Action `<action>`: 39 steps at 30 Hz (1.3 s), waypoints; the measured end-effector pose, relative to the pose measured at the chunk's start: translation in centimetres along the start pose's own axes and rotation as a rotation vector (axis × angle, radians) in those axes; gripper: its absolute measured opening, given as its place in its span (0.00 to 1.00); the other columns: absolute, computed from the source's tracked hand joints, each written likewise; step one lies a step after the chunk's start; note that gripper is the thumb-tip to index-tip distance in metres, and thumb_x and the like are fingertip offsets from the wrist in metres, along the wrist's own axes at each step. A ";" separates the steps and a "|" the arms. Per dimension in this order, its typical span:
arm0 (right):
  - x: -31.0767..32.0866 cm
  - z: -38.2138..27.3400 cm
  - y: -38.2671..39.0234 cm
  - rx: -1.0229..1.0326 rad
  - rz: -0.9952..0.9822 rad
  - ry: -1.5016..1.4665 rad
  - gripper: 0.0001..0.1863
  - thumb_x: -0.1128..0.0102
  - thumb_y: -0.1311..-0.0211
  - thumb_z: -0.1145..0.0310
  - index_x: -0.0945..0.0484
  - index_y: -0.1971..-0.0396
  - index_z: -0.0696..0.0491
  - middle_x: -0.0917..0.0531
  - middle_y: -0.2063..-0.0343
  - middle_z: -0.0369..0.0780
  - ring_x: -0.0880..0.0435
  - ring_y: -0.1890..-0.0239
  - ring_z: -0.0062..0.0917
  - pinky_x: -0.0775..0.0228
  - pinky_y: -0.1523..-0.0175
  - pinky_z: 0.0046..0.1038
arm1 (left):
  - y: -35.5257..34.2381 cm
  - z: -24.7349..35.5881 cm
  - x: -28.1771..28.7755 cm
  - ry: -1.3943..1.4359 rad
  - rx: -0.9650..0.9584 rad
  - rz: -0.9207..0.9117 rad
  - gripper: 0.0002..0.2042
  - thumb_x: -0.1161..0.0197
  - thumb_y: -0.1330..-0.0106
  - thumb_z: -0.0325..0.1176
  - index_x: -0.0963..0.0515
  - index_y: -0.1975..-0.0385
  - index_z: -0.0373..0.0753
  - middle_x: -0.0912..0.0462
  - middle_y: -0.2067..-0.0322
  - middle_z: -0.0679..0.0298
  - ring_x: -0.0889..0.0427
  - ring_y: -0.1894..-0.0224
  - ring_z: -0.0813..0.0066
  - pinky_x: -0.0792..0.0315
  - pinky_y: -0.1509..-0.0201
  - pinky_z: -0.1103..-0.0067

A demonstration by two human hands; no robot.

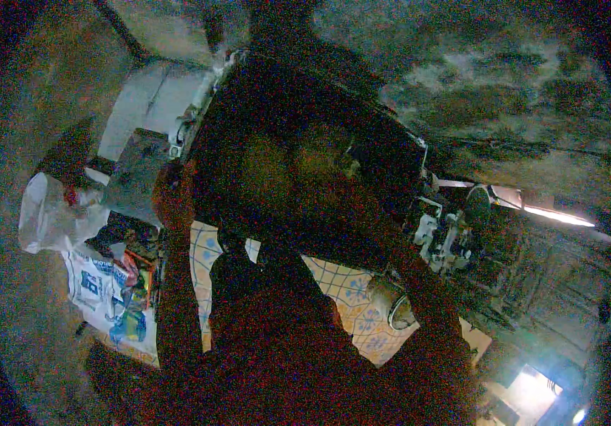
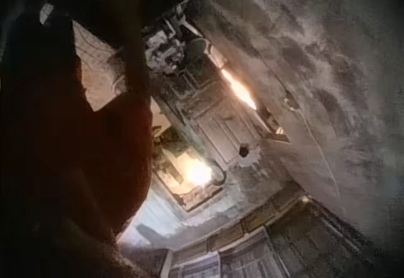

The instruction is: The person prepares dough by rinsing hands, handling a ball of dough, placing it into a large metal mixing container, and using a scraper tool to incorporate ingredients and clean the container's edges.

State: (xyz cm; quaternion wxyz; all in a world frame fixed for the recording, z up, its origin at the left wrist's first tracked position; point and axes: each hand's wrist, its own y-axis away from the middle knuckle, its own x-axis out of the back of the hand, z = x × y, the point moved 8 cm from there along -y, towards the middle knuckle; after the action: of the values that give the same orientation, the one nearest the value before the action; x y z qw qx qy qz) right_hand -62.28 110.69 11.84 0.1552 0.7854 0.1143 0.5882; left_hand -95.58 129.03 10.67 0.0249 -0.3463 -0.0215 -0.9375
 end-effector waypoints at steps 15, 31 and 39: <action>6.1 5.1 5.3 -0.447 0.517 -1.401 0.13 0.39 0.35 0.69 0.22 0.54 0.57 0.18 0.64 0.38 0.18 0.62 0.24 0.24 0.54 0.27 | 0.1 -3.6 -2.6 0.432 0.027 0.090 0.19 0.31 0.38 0.44 0.19 0.60 0.32 0.15 0.62 0.57 0.19 0.60 0.70 0.29 0.50 0.75; -2.8 -18.3 0.1 0.170 0.235 -0.519 0.08 0.40 0.35 0.67 0.23 0.61 0.54 0.23 0.72 0.33 0.25 0.69 0.21 0.29 0.60 0.27 | 42.9 -42.4 8.3 0.158 0.882 0.288 0.24 0.32 0.41 0.47 0.21 0.53 0.35 0.16 0.57 0.47 0.16 0.55 0.54 0.24 0.51 0.67; -30.7 -33.6 -7.7 0.351 -0.427 -0.678 0.13 0.39 0.34 0.60 0.21 0.60 0.55 0.21 0.73 0.35 0.22 0.71 0.21 0.28 0.62 0.28 | 60.3 -51.5 8.6 -0.018 0.947 0.097 0.21 0.35 0.37 0.49 0.20 0.55 0.36 0.15 0.60 0.50 0.15 0.58 0.54 0.23 0.58 0.66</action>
State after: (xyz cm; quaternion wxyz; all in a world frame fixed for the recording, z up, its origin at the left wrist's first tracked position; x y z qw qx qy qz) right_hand -103.17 110.40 -9.57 0.1663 0.9074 0.3149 0.2233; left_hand -131.76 65.66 -21.42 0.2236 -0.3057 -0.4303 -0.8194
